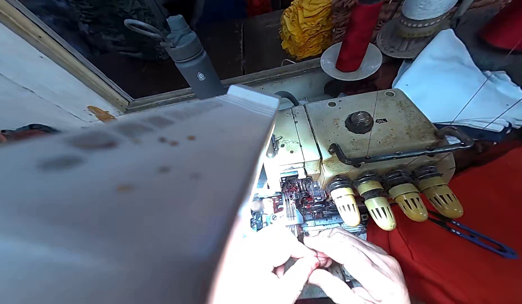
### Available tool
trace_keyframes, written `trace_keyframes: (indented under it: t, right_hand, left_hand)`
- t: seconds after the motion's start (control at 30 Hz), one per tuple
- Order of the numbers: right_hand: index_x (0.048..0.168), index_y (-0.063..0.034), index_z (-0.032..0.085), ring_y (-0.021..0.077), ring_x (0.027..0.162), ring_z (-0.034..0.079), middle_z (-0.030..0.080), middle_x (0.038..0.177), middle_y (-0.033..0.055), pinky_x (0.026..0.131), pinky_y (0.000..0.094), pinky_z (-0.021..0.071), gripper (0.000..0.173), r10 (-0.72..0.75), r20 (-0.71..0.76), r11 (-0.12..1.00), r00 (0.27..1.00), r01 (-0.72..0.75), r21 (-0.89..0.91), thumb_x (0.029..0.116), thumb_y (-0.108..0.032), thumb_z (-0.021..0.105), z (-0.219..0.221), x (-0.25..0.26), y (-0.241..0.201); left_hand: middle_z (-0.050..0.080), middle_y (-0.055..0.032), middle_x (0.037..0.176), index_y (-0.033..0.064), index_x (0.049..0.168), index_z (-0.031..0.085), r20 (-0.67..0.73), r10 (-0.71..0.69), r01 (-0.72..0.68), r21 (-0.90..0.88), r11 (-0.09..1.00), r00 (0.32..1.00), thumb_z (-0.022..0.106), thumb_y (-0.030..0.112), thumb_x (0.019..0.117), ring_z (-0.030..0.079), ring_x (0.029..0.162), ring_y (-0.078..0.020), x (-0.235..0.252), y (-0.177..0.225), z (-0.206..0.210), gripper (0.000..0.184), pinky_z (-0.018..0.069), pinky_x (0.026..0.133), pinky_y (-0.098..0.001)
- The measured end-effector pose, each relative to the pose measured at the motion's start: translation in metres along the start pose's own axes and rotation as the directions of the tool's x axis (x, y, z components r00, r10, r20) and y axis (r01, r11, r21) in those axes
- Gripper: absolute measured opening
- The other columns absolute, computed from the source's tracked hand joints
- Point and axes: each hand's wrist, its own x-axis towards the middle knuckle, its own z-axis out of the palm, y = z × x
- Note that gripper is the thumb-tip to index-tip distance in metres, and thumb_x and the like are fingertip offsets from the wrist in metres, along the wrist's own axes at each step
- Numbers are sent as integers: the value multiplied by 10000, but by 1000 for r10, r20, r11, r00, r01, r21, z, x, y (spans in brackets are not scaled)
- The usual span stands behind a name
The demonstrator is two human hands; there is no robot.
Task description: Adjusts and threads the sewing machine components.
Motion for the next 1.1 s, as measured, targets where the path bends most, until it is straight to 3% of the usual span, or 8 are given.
trace_keyframes:
  t: [0.17,0.3,0.43,0.57,0.67,0.77,0.87,1.1]
  right_hand:
    - [1029,-32,724,102,854,665,695,840,78,835,166,528,130,-42,-52,998,998,41,-37,975,-145,688,6,0,0]
    - [980,-25,735,89,817,664,703,823,81,789,148,524,119,-18,-45,1000,999,18,-12,977,-131,681,7,0,-1]
    - [905,-4,699,68,799,660,689,803,93,759,124,518,104,13,-66,998,998,-10,55,968,-71,650,11,0,-2]
    - [902,-3,677,21,751,660,689,791,75,697,114,536,91,105,-96,985,990,-91,144,965,-63,651,13,1,-5]
    - [923,-11,677,-20,746,656,699,809,45,687,101,542,84,162,-101,969,982,-139,205,973,-71,646,13,2,-6]
    - [900,18,716,-19,739,670,726,811,53,667,123,555,111,217,-92,951,972,-189,245,964,-50,656,13,2,-7]
    - [903,50,722,-29,734,661,734,821,66,662,119,546,134,265,-75,938,961,-238,252,965,-41,647,15,2,-10]
    - [891,46,723,-28,731,660,729,810,66,667,118,547,128,271,-32,926,962,-251,281,960,-43,662,17,1,-9]
  left_hand:
    - [678,17,757,9,784,732,14,-102,103,-139,985,995,758,137,864,549,667,99,-1,-7,-7,153,453,614,-63]
    - [705,18,785,13,810,743,43,-109,113,-111,987,993,724,155,902,610,759,93,-2,-5,-11,170,494,710,-79]
    - [680,-1,764,8,796,742,20,-196,196,-48,979,980,701,169,917,594,744,66,-1,6,-9,206,471,705,-100]
    - [601,55,605,18,704,668,-113,-131,129,-26,991,985,584,205,991,549,582,76,-4,-6,-6,353,456,566,-106]
    - [701,42,815,7,896,737,-124,-19,0,-157,988,992,650,168,966,603,736,88,-6,-15,-8,196,514,684,-88]
    - [753,-67,990,-30,1098,761,-68,75,-84,-149,985,995,700,98,935,662,875,13,-8,-17,-7,216,545,824,-139]
    - [771,-44,935,39,997,784,-62,131,-135,-61,989,989,706,150,950,695,949,-13,-9,-22,-4,144,536,890,-156]
    - [762,-17,887,49,889,757,-69,94,-99,-76,992,993,692,165,965,690,917,13,-11,-21,-8,153,537,866,-142]
